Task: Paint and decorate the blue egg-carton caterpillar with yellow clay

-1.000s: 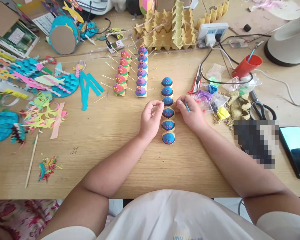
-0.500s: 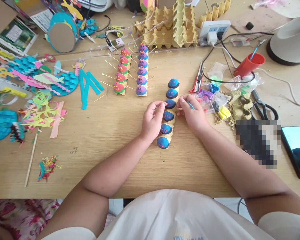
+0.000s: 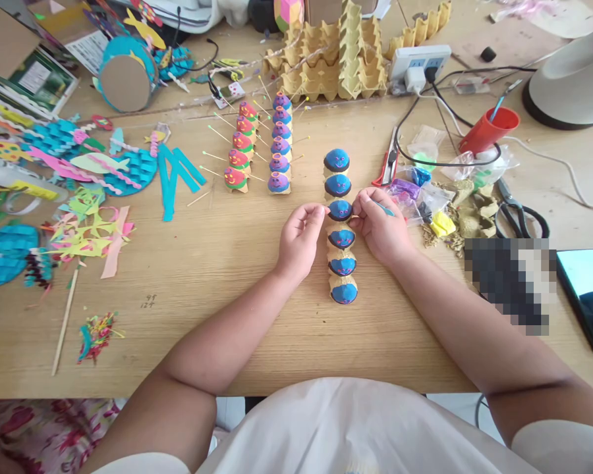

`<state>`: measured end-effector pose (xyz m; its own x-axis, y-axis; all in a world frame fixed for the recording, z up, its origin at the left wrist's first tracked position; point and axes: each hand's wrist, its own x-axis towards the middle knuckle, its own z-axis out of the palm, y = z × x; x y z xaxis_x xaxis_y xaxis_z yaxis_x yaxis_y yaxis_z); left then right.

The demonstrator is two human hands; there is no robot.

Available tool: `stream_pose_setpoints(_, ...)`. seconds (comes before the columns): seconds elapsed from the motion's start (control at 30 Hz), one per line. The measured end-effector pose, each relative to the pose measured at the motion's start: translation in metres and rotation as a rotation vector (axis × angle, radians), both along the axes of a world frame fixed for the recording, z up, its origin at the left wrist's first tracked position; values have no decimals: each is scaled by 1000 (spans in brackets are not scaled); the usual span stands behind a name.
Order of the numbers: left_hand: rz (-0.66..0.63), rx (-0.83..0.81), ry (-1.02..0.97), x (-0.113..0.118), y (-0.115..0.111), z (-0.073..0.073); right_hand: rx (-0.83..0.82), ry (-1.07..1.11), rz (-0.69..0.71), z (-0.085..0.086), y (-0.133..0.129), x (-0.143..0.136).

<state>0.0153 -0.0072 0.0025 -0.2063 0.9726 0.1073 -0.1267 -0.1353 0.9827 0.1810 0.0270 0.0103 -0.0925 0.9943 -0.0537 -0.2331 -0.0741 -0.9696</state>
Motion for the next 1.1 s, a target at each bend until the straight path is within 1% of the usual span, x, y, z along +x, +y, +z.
stream_pose_setpoints(0.13, -13, 25, -10, -1, 1, -2, -13, 70, 14, 1, 0, 0)
stream_pose_setpoints(0.3, -12, 33, 31, -2, 0, -4, -25, 77, 19, 0, 1, 0)
stream_pose_setpoints(0.5, -28, 45, -1, -3, -1, -5, -35, 127, 30, 1, 0, 0)
stream_pose_setpoints(0.57, -29, 66, 32, -4, -1, -5, -42, 137, 33, 1, -1, -1)
stream_pose_setpoints(0.77, -33, 173, 228, -6, -2, -3, -63, 145, 34, 1, 0, 0)
stream_pose_setpoints(0.97, -7, 172, 247, -6, 0, -2, -63, 170, 52, 2, -1, 1)
stream_pose_setpoints(1.1, -6, 205, 251, -6, 1, -3, -71, 195, 58, 3, -2, 0)
